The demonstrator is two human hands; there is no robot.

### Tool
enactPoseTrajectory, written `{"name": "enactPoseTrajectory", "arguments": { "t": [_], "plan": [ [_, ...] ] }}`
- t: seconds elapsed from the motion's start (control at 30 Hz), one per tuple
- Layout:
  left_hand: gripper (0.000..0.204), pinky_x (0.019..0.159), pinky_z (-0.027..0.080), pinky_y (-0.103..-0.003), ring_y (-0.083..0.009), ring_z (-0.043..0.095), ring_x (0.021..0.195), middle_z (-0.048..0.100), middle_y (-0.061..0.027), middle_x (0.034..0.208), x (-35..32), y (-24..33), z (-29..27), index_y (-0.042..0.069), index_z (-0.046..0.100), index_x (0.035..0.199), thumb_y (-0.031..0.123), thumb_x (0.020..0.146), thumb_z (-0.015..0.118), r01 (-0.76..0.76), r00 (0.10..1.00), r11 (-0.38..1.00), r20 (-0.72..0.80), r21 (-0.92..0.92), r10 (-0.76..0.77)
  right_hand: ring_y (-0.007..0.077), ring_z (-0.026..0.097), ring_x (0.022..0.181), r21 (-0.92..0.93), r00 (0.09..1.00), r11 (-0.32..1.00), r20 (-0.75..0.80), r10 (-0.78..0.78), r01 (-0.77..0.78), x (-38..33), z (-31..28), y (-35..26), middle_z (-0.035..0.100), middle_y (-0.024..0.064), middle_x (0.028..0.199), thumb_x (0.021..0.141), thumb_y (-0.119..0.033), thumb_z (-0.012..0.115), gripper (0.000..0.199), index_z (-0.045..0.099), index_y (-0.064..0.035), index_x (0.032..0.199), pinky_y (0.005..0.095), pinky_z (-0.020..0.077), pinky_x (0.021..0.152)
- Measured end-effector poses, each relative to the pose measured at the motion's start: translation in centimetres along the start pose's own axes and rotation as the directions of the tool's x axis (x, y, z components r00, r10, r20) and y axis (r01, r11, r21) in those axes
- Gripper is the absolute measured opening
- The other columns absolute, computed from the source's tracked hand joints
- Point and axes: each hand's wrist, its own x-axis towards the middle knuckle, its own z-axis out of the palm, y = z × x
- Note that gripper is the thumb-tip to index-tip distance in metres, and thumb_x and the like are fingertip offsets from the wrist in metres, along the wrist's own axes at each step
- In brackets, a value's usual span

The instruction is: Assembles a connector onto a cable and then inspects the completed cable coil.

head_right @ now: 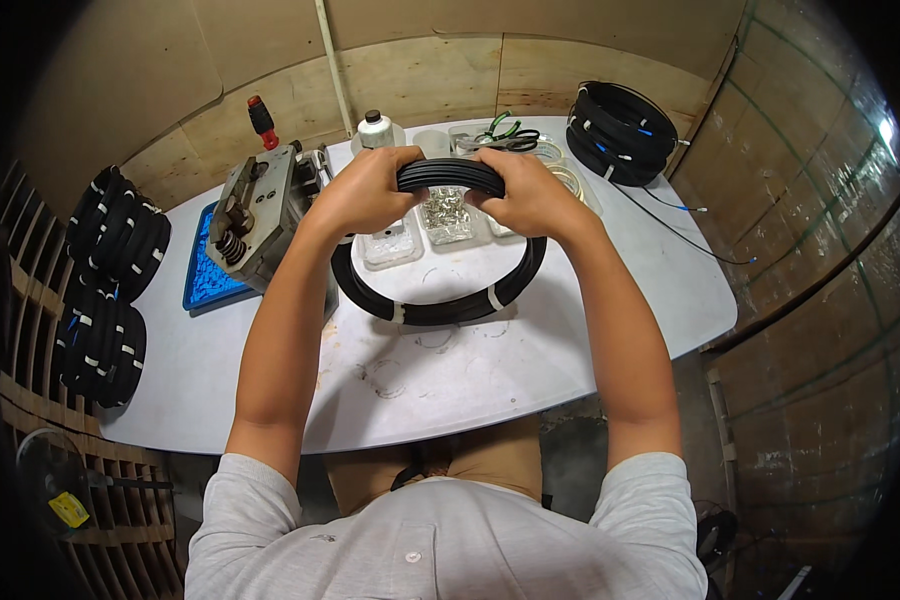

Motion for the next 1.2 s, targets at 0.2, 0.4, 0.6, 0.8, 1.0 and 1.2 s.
{"name": "enactPoseTrajectory", "arguments": {
  "t": [0.2, 0.4, 0.6, 0.8, 1.0, 1.2],
  "plan": [
    [0.019, 0.064, 0.045, -0.043, -0.0330, 0.061, 0.067, 0.063, -0.0185, 0.070, 0.8, 0.3, 0.4, 0.000, 0.063, 0.091, 0.014, 0.081, 0.070, -0.012, 1.000, 0.999, 0.020, 0.039, 0.011, 0.0257, 0.061, 0.071, 0.043, 0.999, 0.999, -0.032, 0.017, -0.016, -0.4, 0.2, 1.5, 0.065, 0.0125, 0.079, 0.082, -0.016, 0.076, 0.027, 0.062, -0.0039, 0.102, 0.0366, 0.0475, 0.068],
    [0.019, 0.065, 0.044, -0.044, -0.0362, 0.062, 0.070, 0.063, -0.0193, 0.072, 0.5, 0.4, 0.7, 0.000, 0.062, 0.088, 0.016, 0.082, 0.071, -0.050, 0.998, 0.995, -0.026, 0.082, 0.052, 0.0132, 0.061, 0.071, -0.037, 0.970, 0.999, -0.241, 0.018, -0.028, -1.1, 2.1, 1.2, 0.067, 0.0042, 0.081, 0.080, -0.011, 0.078, 0.029, 0.065, -0.0035, 0.106, 0.0278, 0.0487, 0.068],
    [0.017, 0.075, 0.050, -0.046, -0.0373, 0.066, 0.084, 0.069, -0.0193, 0.084, 0.2, 1.7, 0.4, 0.004, 0.068, 0.093, 0.017, 0.080, 0.069, 0.030, 0.999, 0.992, 0.031, 0.123, -0.035, 0.0097, 0.061, 0.077, 0.167, 0.989, 0.986, -0.150, 0.016, 0.009, -2.4, 0.3, 2.4, 0.069, 0.0022, 0.088, 0.078, -0.011, 0.080, 0.039, 0.066, -0.0023, 0.114, 0.0264, 0.0501, 0.072],
    [0.026, 0.063, 0.044, -0.043, -0.0336, 0.061, 0.066, 0.063, -0.0188, 0.070, -0.3, 1.1, 0.5, -0.001, 0.063, 0.086, 0.021, 0.081, 0.075, -0.015, 0.999, 0.994, -0.034, 0.107, 0.019, 0.0107, 0.061, 0.090, 0.162, 0.988, 0.984, -0.121, 0.096, -0.076, -2.8, 0.7, 1.8, 0.067, 0.0055, 0.102, 0.076, -0.015, 0.082, 0.055, 0.061, -0.0039, 0.126, 0.0257, 0.0499, 0.084],
    [0.023, 0.058, 0.043, -0.035, -0.0200, 0.052, 0.058, 0.060, -0.0102, 0.065, -2.3, -3.6, 0.8, 0.000, 0.066, 0.089, 0.020, 0.082, 0.078, -0.002, 0.987, 0.976, -0.155, -0.219, -0.033, 0.0120, 0.062, 0.088, 0.290, 0.926, 0.943, -0.376, -0.046, 0.164, -4.7, 3.2, 5.7, 0.067, 0.0043, 0.096, 0.075, -0.018, 0.084, 0.063, 0.056, -0.0120, 0.131, 0.0272, 0.0499, 0.079],
    [0.021, 0.054, 0.036, -0.026, -0.0070, 0.043, 0.059, 0.051, 0.0030, 0.063, -5.1, -7.9, 2.7, 0.003, 0.065, 0.088, 0.018, 0.082, 0.078, 0.067, 0.954, 0.890, -0.232, -0.452, -0.190, 0.0097, 0.057, 0.080, 0.325, 0.967, 0.945, -0.233, 0.107, -0.026, -4.4, 3.8, 3.9, 0.062, 0.0004, 0.088, 0.081, -0.007, 0.077, 0.033, 0.061, -0.0030, 0.110, 0.0255, 0.0480, 0.076]
  ]
}}
